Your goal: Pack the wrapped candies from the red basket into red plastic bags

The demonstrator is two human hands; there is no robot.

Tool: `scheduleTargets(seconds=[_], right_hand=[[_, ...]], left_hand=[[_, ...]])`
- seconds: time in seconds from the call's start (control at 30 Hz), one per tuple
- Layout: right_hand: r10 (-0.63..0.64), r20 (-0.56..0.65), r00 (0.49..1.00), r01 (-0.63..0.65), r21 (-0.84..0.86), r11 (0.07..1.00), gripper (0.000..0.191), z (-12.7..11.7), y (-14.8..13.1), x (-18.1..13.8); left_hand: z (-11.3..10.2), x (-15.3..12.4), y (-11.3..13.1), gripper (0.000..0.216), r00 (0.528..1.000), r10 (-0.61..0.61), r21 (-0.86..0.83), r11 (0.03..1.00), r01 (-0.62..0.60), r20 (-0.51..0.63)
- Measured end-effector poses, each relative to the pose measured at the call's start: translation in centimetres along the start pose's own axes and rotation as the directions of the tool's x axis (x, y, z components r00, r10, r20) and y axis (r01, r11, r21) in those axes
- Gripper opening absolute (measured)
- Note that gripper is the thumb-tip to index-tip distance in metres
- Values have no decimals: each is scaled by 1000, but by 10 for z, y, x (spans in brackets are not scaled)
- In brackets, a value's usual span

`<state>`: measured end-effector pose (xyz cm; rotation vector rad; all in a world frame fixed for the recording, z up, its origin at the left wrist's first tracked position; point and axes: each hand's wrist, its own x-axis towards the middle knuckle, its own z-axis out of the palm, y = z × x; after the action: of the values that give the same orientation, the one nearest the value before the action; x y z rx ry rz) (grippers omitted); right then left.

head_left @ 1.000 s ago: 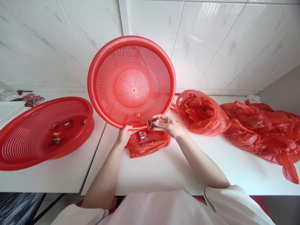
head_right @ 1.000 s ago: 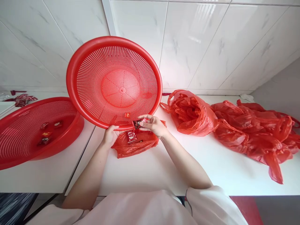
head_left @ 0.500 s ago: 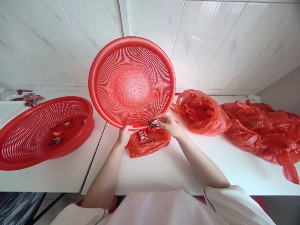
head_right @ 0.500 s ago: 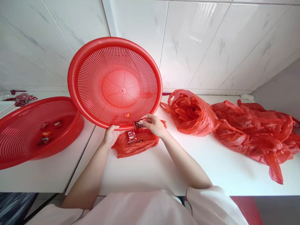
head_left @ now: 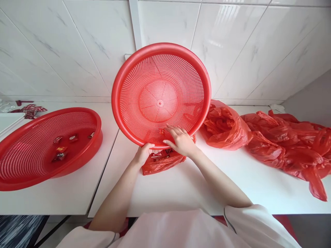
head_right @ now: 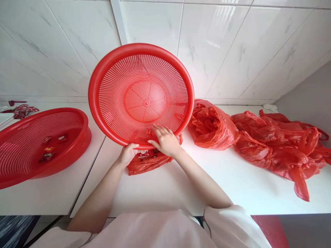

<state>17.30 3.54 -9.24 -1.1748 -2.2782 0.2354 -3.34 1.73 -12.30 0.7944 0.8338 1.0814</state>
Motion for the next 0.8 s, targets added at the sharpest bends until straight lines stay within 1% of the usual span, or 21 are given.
scheduleTargets(seconds=[0.07, 0.1, 0.2, 0.3, 0.37, 0.4, 0.43, 0.47, 0.5, 0.53, 0.57, 0.6, 0.63, 0.67, 0.7, 0.73, 0.8], right_hand=[[-42, 102, 994, 40, 17, 999, 63, 4, 0, -1], [-56, 143, 988, 50, 45, 998, 64, 5, 0, -2], [-108, 208, 972, 76, 153, 985, 55, 1, 0, -3], [-174, 204, 964, 127, 225, 966, 48, -5, -2, -2], [-194, 174, 965, 143, 270, 952, 40, -5, -3, -1], [-180, 146, 973, 128, 305, 944, 34, -4, -3, 0], [-136, 111, 985, 88, 354, 931, 30, -2, -2, 0], [-57, 77, 995, 19, 426, 905, 27, 1, -2, 0], [46, 60, 997, -70, 520, 851, 26, 3, -1, 0], [158, 69, 985, -166, 626, 762, 29, 4, 1, 1], [258, 106, 960, -253, 725, 641, 35, 4, 2, 1], [326, 163, 931, -318, 800, 508, 40, 3, 3, 2], [361, 218, 907, -357, 850, 386, 44, 1, 4, 3], [374, 257, 891, -376, 879, 294, 44, -1, 4, 4], [378, 279, 882, -384, 892, 237, 42, -3, 5, 4], [378, 292, 878, -389, 897, 210, 39, -5, 5, 5], [362, 303, 882, -391, 898, 201, 33, -8, 4, 5]], left_hand=[[4, -3, -2, 27, 999, -37, 3, 999, 37, 20], [4, -3, -3, 26, 999, -47, 6, 999, 47, 15], [4, -4, -1, 22, 999, -31, 28, 999, 32, -17], [1, -2, 3, 23, 999, 13, 22, 1000, -12, -36], [-1, 0, 6, 24, 999, 25, 10, 1000, -25, -40], [-2, 0, 7, 23, 998, 29, 9, 1000, -29, -50], [-3, 1, 8, 23, 998, 31, 6, 1000, -31, -62], [-4, 2, 9, 24, 997, 37, 0, 999, -37, -74], [-5, 2, 10, 25, 995, 48, -9, 999, -49, -84], [-6, 3, 10, 26, 994, 62, -20, 998, -64, -92], [-7, 3, 11, 26, 992, 75, -30, 996, -79, -100], [-8, 4, 12, 26, 991, 87, -38, 995, -92, -106], [-8, 4, 13, 25, 989, 97, -41, 994, -103, -113], [-9, 4, 14, 25, 987, 104, -40, 993, -110, -122], [-9, 4, 14, 24, 985, 109, -37, 993, -115, -134], [-9, 4, 15, 23, 983, 114, -32, 992, -120, -144], [-10, 4, 16, 20, 981, 125, -26, 991, -130, -151]])
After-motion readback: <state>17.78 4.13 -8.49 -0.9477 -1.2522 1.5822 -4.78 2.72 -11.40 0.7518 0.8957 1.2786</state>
